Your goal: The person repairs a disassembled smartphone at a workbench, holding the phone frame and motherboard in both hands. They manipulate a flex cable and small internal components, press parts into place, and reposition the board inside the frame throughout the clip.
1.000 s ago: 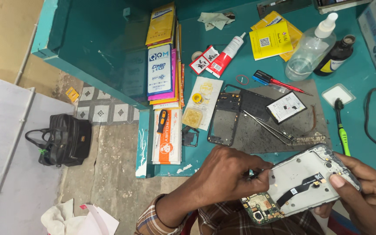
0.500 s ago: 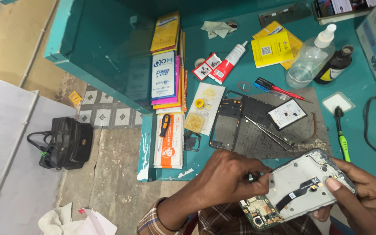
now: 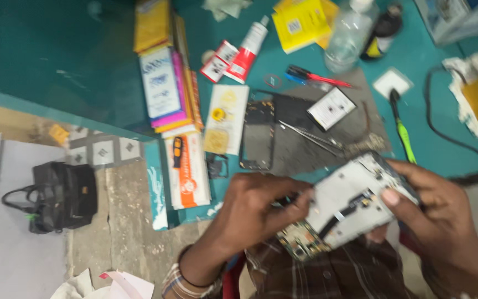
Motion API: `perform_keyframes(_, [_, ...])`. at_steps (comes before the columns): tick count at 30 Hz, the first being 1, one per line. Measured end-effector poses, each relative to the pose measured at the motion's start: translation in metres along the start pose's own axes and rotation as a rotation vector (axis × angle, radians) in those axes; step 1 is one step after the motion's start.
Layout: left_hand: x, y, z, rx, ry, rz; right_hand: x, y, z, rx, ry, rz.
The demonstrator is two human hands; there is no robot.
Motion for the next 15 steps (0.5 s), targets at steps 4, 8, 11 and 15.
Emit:
perform_keyframes(4, [-0.006,-0.005,0.000,0.010,-0.039,0.010,-0.006,-0.001,-0.006,0.104,-0.108,-0.082])
perform_keyframes(8, [-0.009,-0.007,0.005,0.008,-0.069,0.047,-0.007,-0.001,-0.010,0.098,-0.115,-0.082])
perform_keyframes(11, [-0.009,-0.007,0.006,0.007,-0.078,0.045,-0.008,0.000,-0.012,0.131,-0.150,-0.098])
perform_keyframes(15, [-0.010,-0.008,0.003,-0.001,-0.012,0.041,-0.008,-0.001,-0.012,0.160,-0.148,-0.109])
Point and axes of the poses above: each hand's wrist, its own y-axis away from the middle knuckle, its own x-axis out of the back of the hand, z = x × y, the point moved 1 cm from there along -y, towards the middle knuckle, and after that the axes turned 5 degrees about -y, right-handed, at the moved point
